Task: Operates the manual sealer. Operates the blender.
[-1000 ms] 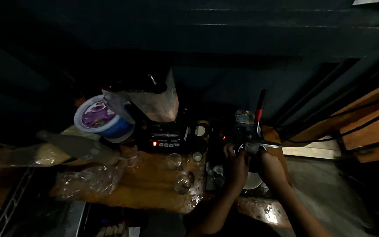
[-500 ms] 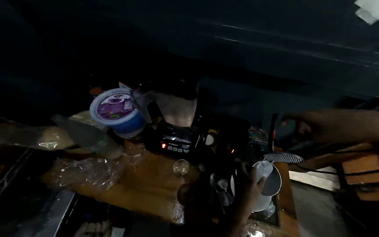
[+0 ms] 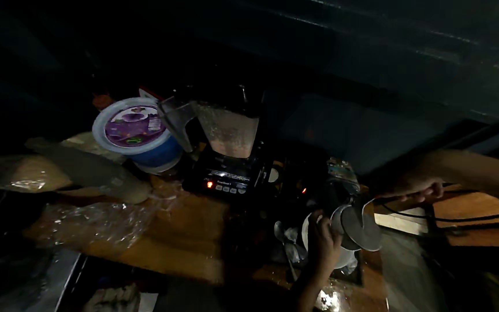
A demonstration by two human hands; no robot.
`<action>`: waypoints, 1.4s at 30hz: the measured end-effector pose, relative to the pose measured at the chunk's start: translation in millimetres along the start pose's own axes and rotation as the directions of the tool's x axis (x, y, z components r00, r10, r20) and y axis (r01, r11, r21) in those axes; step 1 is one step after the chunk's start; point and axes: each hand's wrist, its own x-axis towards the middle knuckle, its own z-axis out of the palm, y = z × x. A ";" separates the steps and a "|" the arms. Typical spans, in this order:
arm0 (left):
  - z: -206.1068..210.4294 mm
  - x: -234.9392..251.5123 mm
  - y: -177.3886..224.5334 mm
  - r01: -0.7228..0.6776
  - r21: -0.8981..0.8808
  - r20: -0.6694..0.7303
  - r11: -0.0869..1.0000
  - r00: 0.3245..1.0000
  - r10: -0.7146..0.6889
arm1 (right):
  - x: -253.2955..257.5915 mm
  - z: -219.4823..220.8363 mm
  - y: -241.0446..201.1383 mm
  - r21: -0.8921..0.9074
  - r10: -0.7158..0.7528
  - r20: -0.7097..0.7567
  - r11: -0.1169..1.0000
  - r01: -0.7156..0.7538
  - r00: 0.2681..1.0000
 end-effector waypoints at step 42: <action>-53.8 80.0 36.6 -0.469 0.320 0.429 0.823 0.847 0.315 | -18.1 52.5 2.9 0.213 0.025 -0.443 0.974 0.078 0.896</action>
